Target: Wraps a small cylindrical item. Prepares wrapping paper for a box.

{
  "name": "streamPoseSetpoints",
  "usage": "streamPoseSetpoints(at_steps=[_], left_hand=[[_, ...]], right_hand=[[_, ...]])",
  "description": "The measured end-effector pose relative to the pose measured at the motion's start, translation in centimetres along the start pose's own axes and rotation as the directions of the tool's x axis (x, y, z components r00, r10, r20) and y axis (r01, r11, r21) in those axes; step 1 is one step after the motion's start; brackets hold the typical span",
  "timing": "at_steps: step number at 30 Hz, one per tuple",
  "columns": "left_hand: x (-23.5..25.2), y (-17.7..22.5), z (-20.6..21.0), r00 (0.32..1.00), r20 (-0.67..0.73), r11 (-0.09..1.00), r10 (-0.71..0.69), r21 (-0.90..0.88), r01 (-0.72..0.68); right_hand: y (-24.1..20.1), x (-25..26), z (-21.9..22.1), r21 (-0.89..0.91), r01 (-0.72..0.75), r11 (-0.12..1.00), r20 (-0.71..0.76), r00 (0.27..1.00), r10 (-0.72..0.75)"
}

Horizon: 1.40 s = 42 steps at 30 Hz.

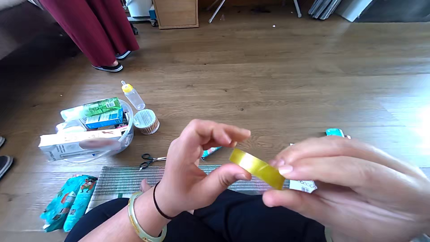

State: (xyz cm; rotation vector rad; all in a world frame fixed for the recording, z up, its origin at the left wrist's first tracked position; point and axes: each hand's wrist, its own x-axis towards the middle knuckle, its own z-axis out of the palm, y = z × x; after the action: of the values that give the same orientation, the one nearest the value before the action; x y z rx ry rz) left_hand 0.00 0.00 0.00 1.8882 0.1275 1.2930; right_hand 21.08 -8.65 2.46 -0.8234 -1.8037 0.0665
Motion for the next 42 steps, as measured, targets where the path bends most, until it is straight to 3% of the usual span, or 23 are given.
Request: streamPoseSetpoints(at_steps=[3,7,13,17,22,42], left_hand=[[-0.2,-0.5,0.1,0.994,0.027,0.990,-0.105,-0.096,0.107],[0.2,-0.3,-0.4,0.998,0.057,0.998,-0.037,-0.042,0.040],[0.6,0.3,-1.2,0.993,0.100,0.989,0.060,0.126,-0.073],[0.8,0.7,-1.3,0.990,0.125,0.982,0.064,0.168,-0.085],[1.1,1.4,-1.5,0.986,0.161,0.970,0.040,0.232,-0.077],[0.9,1.6,-0.9,0.992,0.101,0.978,-0.077,0.203,0.056]], right_hand=[[-0.1,0.0,0.7,0.053,-0.066,0.996,-0.003,0.998,0.066],[-0.5,0.4,0.3,0.204,-0.177,0.963,0.058,0.984,0.169],[-0.5,0.1,0.3,0.026,-0.122,0.992,0.079,0.990,0.120],[-0.6,-0.1,-0.1,-0.189,0.010,0.982,0.097,0.995,0.008],[-0.7,-0.6,-0.5,-0.332,0.121,0.936,0.151,0.986,-0.074],[-0.3,0.0,1.2,-0.405,0.073,0.912,0.176,0.984,0.000]])
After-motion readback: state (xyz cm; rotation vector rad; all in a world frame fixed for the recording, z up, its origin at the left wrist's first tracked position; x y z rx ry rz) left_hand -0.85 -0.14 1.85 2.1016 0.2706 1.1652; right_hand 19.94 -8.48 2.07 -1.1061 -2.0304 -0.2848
